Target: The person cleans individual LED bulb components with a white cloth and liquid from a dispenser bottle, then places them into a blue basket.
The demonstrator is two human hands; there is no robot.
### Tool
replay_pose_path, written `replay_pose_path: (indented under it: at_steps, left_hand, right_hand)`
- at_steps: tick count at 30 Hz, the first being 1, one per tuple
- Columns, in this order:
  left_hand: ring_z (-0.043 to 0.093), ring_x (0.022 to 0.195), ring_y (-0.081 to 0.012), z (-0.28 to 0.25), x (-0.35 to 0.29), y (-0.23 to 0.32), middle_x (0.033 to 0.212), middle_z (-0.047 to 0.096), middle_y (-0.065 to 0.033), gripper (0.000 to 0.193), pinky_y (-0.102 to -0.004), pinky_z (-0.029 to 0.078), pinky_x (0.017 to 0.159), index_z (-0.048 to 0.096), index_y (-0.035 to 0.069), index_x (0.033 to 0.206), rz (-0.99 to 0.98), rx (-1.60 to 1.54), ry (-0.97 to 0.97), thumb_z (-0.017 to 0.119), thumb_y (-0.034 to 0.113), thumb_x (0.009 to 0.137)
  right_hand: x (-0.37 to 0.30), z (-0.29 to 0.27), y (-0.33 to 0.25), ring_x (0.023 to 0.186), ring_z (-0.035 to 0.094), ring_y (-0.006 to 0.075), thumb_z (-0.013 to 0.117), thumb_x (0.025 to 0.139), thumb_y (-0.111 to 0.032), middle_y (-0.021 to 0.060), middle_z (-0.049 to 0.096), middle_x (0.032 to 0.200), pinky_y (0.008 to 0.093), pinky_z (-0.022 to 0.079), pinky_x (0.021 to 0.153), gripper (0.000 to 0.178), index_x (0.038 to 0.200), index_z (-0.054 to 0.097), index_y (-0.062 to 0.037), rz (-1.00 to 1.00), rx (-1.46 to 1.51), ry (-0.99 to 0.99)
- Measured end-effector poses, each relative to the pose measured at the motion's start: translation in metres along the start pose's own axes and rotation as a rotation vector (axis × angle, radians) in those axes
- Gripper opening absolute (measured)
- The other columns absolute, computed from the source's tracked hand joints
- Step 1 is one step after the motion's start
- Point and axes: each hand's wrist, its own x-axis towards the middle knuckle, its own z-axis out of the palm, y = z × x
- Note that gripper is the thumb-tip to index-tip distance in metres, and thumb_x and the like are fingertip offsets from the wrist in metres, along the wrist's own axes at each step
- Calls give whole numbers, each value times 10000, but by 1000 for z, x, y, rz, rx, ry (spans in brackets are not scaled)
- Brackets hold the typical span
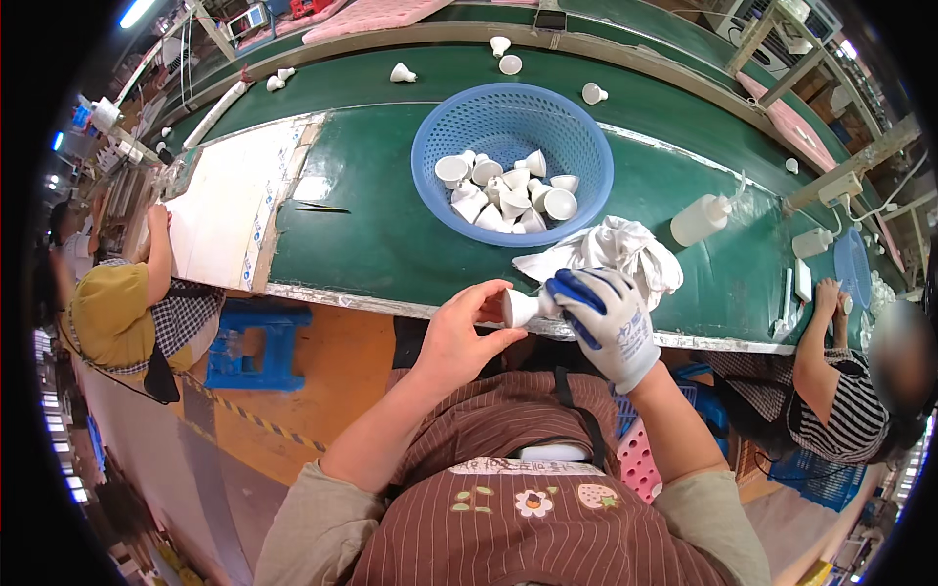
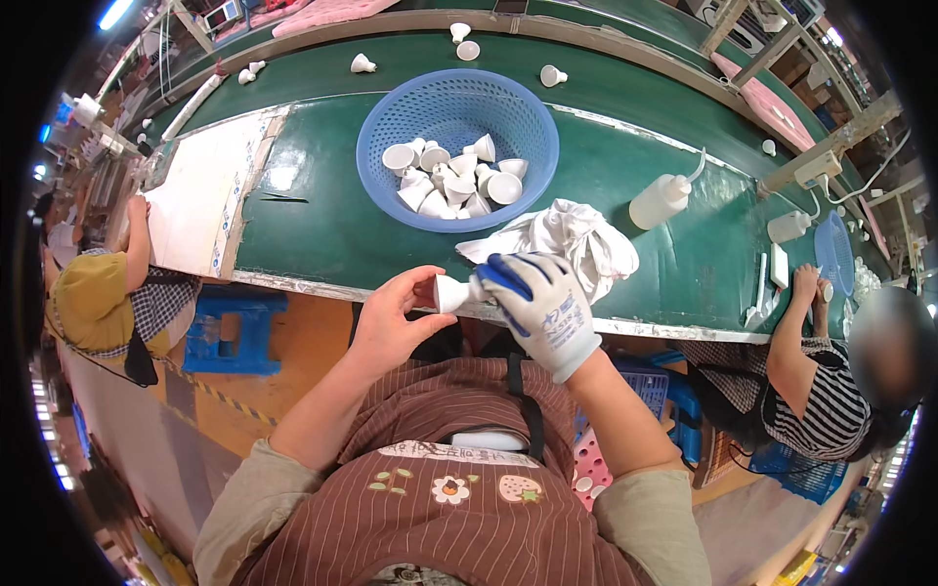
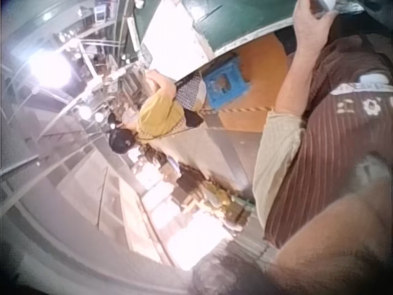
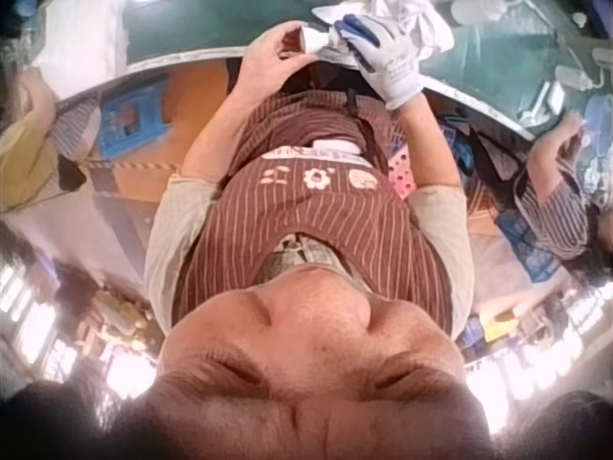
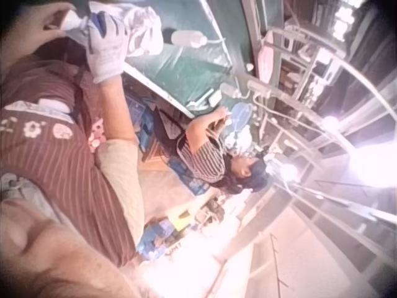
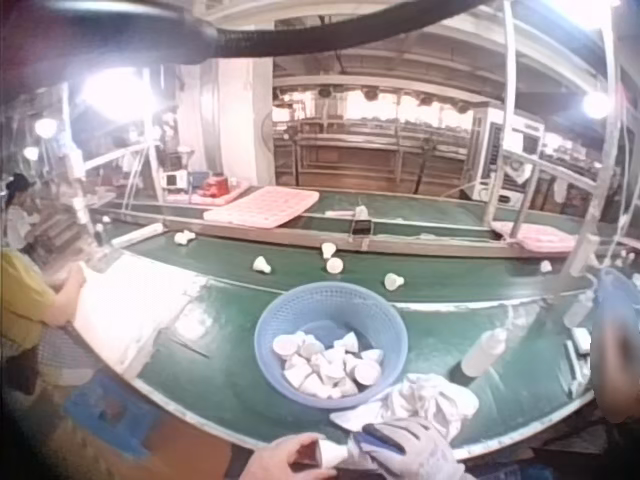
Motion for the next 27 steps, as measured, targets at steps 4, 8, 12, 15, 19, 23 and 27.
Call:
replay_pose_path:
  at_steps: [4,8,12,15,19,23,27]
  left_hand:
    - [651,966,-150,1,-1,-9,1077,665,-86,362,-300,547,862,551,-48,1234,-214,-165,-44,681,104,933]
    - [616,852,-164,16,-6,-6,993,652,-80,393,-327,538,792,587,9,1165,-483,-836,-148,509,374,1041]
    - [562,807,-171,20,-8,-2,919,617,-64,533,-355,511,752,594,49,1110,-682,-1126,-168,394,538,1035]
    - [532,774,-167,24,-7,2,869,572,-45,576,-341,483,717,597,55,1079,-733,-1189,-140,338,567,1028]
    - [469,690,-158,32,-6,1,769,502,-22,585,-329,445,651,586,52,976,-709,-1408,-303,333,579,1007]
    - [403,619,-142,35,-6,-8,666,420,1,623,-311,380,599,563,46,876,-635,-1639,-482,325,610,993]
    - [395,590,-135,33,-9,-16,626,422,2,642,-310,375,584,563,48,864,-590,-1677,-596,336,639,975]
  right_hand:
    - [-3,-5,-14,1118,595,277,704,756,-119,69,635,1228,442,468,950,357,1108,701,-176,-7,-4,133]
    - [-4,2,-22,1119,583,260,706,774,-146,42,624,1240,449,463,962,290,1054,729,-218,-117,-70,198]
    - [-10,4,-2,1110,594,265,719,725,-103,39,651,1220,440,462,952,363,1078,726,-185,-38,-122,238]
    - [-9,2,-10,1110,604,284,730,702,-57,55,660,1220,437,465,950,404,1094,716,-151,39,-60,270]
    - [-2,6,-31,1097,620,316,754,671,-69,103,673,1209,434,486,921,401,1067,706,-106,33,140,326]
    - [-3,17,-21,1078,633,314,718,663,-5,103,680,1192,431,496,904,409,1060,688,-99,62,153,344]
    - [-4,17,-20,1086,634,347,690,700,37,123,679,1206,447,476,966,496,1176,674,-102,181,414,379]
